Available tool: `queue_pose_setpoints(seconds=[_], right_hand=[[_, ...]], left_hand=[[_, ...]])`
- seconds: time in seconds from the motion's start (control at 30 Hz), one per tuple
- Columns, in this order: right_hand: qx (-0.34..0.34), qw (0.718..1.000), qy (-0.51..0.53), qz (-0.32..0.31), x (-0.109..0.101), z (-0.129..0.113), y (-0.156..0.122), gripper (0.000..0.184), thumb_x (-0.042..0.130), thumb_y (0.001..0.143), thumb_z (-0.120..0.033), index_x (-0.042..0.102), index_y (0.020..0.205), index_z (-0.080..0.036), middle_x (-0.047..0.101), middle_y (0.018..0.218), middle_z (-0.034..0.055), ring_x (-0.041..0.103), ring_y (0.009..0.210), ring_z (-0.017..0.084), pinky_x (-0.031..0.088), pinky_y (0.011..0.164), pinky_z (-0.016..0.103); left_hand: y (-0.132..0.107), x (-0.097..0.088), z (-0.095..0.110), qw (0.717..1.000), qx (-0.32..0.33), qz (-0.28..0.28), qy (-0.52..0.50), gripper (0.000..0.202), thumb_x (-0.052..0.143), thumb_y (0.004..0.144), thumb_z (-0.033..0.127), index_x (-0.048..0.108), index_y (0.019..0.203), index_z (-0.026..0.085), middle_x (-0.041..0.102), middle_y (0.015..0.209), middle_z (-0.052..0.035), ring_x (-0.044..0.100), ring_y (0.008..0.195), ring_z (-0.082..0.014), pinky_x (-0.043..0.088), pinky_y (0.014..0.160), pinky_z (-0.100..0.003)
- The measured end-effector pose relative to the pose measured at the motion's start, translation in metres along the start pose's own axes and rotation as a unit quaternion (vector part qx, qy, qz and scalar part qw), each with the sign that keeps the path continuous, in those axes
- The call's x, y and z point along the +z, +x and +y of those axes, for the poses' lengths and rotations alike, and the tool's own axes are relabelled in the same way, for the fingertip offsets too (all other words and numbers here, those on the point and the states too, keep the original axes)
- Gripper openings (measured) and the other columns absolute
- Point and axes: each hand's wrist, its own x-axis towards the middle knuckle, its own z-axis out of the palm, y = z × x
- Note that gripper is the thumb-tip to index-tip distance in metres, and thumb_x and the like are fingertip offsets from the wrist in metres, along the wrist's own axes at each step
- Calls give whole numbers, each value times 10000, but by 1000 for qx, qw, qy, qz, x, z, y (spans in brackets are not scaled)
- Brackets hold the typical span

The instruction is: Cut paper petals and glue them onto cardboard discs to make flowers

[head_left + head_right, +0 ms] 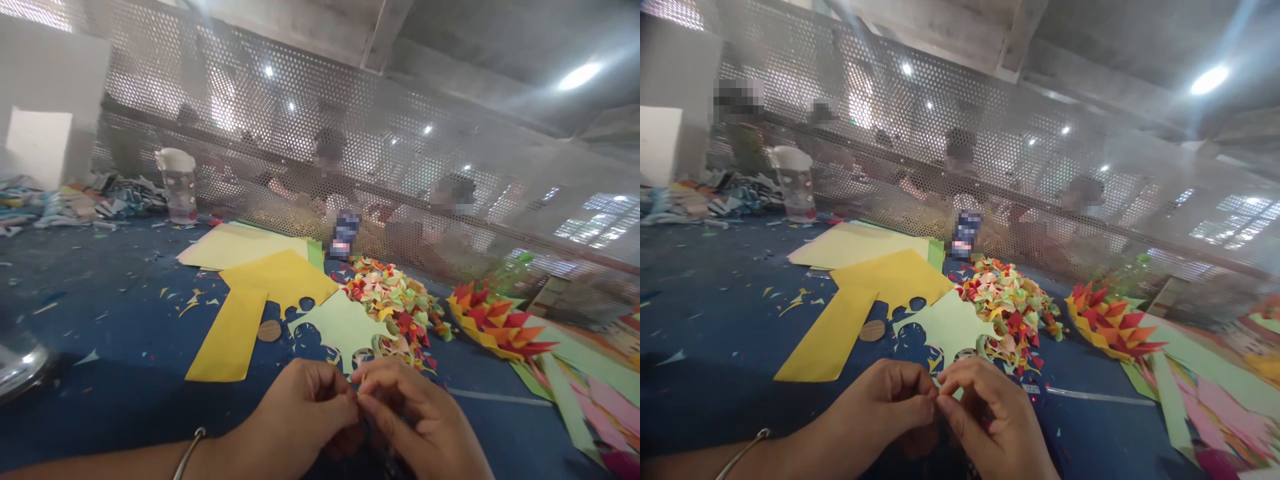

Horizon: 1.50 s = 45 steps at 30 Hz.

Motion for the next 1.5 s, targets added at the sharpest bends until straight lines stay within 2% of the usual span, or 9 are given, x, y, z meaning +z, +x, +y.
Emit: queue_pose_setpoints(seconds=[0.23, 0.33, 0.5, 0.7, 0.93, 1.07, 1.23, 1.37, 1.5], right_hand=[[110, 992, 63, -3, 3, 2, -3, 144, 606, 890, -373, 603, 878, -229, 590, 661, -34, 543, 483, 91, 462, 471, 188], [131, 988, 84, 1, 3, 1, -2, 153, 625, 881, -375, 578, 902, -231, 578, 648, -43, 529, 483, 84, 457, 455, 174], [128, 983, 134, 10, 3, -3, -3, 185, 647, 868, -355, 543, 977, -248, 624, 848, -16, 548, 540, 73, 490, 447, 156], [133, 980, 148, 13, 2, -4, -3, 178, 661, 859, -338, 552, 959, -238, 624, 845, -16, 536, 525, 60, 496, 444, 148], [145, 977, 153, 12, 2, -9, 0, 187, 663, 860, -325, 550, 958, -214, 629, 817, -18, 513, 488, 40, 487, 445, 141], [161, 973, 157, 42, 4, -11, -1, 176, 674, 853, -321, 558, 931, -213, 638, 810, -26, 500, 468, 24, 472, 440, 124], [134, 977, 166, 27, 4, -9, -2, 165, 667, 857, -329, 564, 924, -219, 636, 810, -24, 496, 447, 20, 454, 409, 115], [127, 980, 152, 24, 2, -8, -1, 153, 664, 856, -322, 564, 895, -212, 615, 787, -27, 512, 464, 28, 465, 416, 118], [118, 983, 136, 42, -1, -9, -1, 147, 656, 860, -320, 573, 914, -212, 628, 764, -26, 529, 453, 39, 470, 415, 138]], left_hand=[[-3, 0, 1, 1000, 1, -13, 10, 219, 643, 690, 357, 572, 651, 154, 616, 554, 12, 547, 493, -94, 443, 524, -225], [-4, 1, 2, 999, -4, -16, 30, 231, 660, 683, 365, 577, 668, 150, 604, 560, 20, 534, 491, -88, 442, 526, -224], [-6, 1, 1, 996, 23, -14, 88, 202, 661, 703, 324, 578, 644, 151, 582, 527, 27, 528, 476, -88, 412, 492, -205], [-6, 2, -3, 996, 26, -20, 82, 271, 644, 755, 388, 582, 637, 152, 607, 548, 12, 536, 476, -86, 432, 502, -207], [-8, 0, 1, 996, 23, -27, 87, 185, 625, 739, 293, 609, 624, 150, 606, 551, 18, 557, 505, -93, 453, 527, -213], [-10, 0, 4, 991, 28, -32, 128, 169, 609, 747, 271, 613, 628, 151, 603, 547, 21, 552, 509, -98, 442, 522, -212], [-11, -2, 6, 982, 74, 11, 172, 122, 636, 753, 273, 621, 811, 166, 636, 671, 19, 551, 565, -102, 428, 524, -209], [-6, -3, 2, 987, 110, 17, 115, 270, 659, 715, 204, 551, 961, 188, 621, 705, 38, 539, 579, -98, 432, 534, -212], [-2, -3, 1, 996, 80, -5, 46, 293, 655, 702, 198, 496, 948, 194, 588, 619, 58, 527, 522, -95, 406, 478, -201]])
